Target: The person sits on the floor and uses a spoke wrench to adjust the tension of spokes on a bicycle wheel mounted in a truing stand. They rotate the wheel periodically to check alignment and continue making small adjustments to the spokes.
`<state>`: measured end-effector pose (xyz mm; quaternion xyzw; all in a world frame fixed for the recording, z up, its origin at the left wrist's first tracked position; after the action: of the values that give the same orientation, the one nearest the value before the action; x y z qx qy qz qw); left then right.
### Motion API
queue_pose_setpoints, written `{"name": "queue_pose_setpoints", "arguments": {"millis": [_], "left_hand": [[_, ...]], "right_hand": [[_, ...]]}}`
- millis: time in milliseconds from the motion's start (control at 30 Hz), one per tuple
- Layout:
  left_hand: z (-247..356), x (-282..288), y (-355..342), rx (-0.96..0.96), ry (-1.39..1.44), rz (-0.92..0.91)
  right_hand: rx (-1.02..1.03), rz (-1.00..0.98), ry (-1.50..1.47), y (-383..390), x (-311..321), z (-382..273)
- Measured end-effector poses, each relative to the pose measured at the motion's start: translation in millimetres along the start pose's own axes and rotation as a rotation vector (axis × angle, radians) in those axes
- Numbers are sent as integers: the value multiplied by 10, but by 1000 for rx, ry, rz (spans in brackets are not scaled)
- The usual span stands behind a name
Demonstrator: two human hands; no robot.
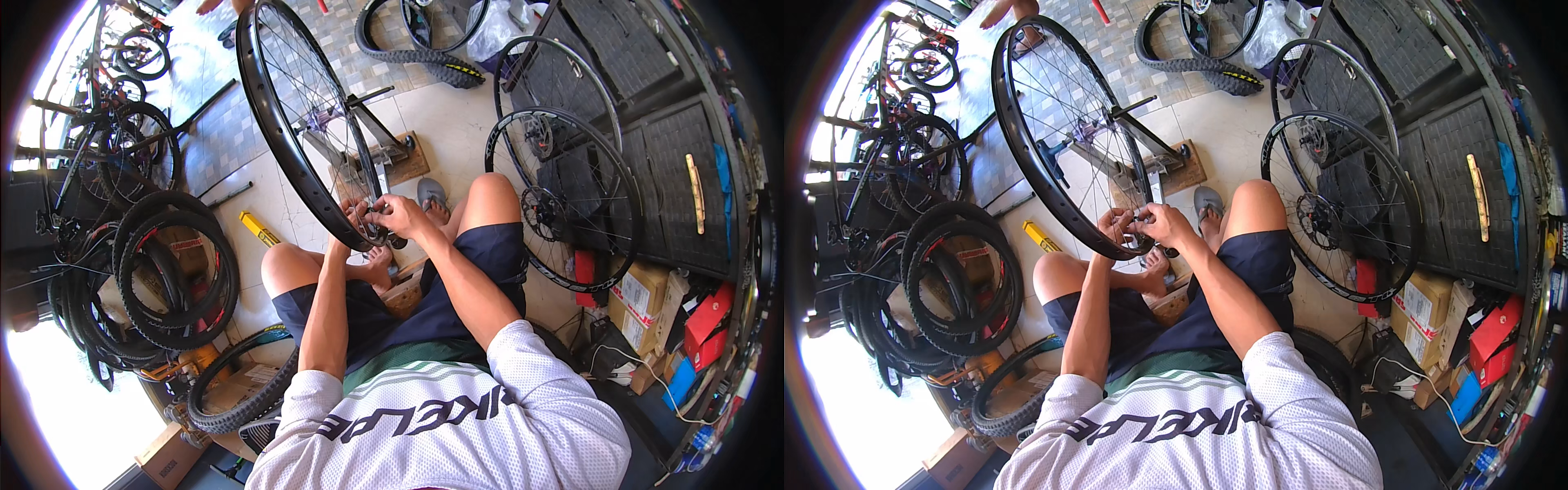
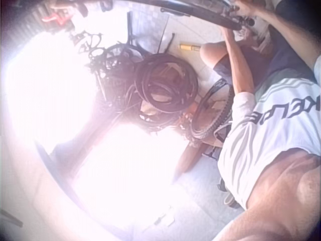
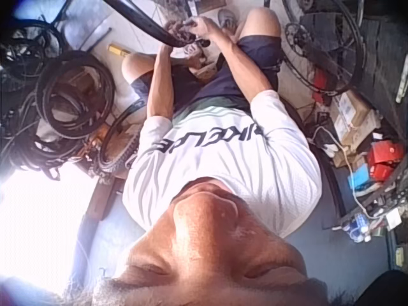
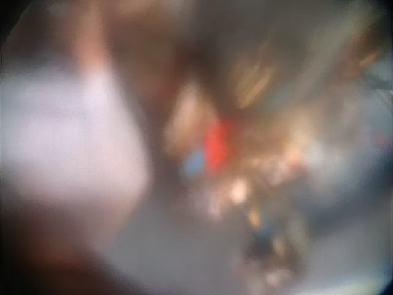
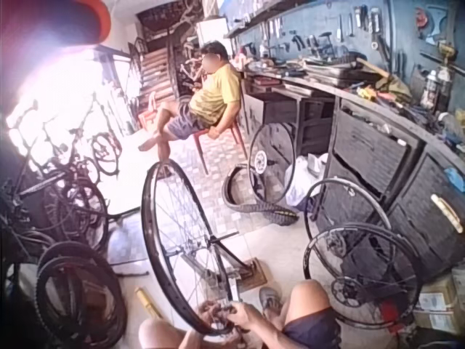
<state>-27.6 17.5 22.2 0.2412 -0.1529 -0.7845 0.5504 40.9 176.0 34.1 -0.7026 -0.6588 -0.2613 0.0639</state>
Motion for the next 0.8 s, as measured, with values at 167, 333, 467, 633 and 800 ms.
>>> {"name": "queue_pose_setpoints", "arguments": {"millis": [167,333,467,633,800], "left_hand": [[2,33,-22,-81,-34,65],[133,-47,13,-147,-412,89],[223,-98,90,-55,-528,78],[286,-216,102,-60,-583,122],[285,-183,119,-139,-391,48]], "right_hand": [[63,74,155,82,-58,-133],[-11,14,-88,39,-112,18],[23,53,-45,42,-95,-12],[96,127,79,103,-46,-168],[15,53,-1,85,-40,-123]]}}
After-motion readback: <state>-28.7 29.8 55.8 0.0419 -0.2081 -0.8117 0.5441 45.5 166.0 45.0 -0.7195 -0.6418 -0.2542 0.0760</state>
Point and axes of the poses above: each hand's wrist, its own y-axis away from the middle knuckle, its own x-axis out of the back of the hand, z = x × y, the point moved 3 cm from there along -y, towards the middle knuckle, and after that the axes turned 11 degrees about y, right-handed, at the moved point
